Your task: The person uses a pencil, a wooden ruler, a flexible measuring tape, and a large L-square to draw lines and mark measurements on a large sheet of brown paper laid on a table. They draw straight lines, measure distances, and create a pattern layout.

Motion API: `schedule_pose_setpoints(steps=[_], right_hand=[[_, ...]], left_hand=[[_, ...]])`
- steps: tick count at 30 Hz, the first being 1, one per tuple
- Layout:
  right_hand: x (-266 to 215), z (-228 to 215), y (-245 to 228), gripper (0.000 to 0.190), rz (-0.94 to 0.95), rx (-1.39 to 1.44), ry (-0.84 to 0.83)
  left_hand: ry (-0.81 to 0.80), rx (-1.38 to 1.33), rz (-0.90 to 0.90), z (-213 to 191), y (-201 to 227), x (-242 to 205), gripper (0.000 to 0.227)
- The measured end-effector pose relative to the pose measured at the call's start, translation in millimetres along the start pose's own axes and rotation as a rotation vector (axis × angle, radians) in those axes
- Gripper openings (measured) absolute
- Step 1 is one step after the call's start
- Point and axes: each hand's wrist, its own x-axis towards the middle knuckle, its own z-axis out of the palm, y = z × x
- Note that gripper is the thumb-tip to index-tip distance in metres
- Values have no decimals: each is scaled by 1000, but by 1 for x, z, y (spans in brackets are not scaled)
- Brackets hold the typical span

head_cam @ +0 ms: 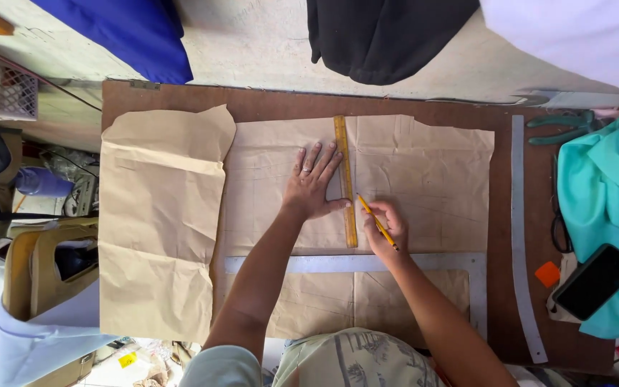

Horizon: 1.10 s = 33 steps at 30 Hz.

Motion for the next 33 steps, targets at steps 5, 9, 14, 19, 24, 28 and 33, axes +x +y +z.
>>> schedule_pose_setpoints(steps=[5, 9, 14, 19, 24, 28, 33], right_hand=[[6, 2, -8, 16, -101, -126, -2], [4, 3, -3, 16, -130, -157, 14], [3, 3, -1, 16, -114, -129, 12], [6, 4, -8, 15, -154, -133, 13], [8, 3, -11, 19, -255, -218, -53], [7, 1, -8, 17, -267, -217, -61], [8, -3, -11, 17, -277, -212, -104]], left_hand=[[-87, 7, -8, -8, -1, 3, 120], [-152, -7, -4, -15, 1, 5, 119], [-195, 2, -2, -18, 2, 6, 119], [-202, -5, -4, -20, 2, 6, 119], [-183, 3, 11, -17, 1, 7, 121], [-190, 0, 4, -20, 3, 8, 119], [-236, -2, -2, -27, 4, 8, 117]])
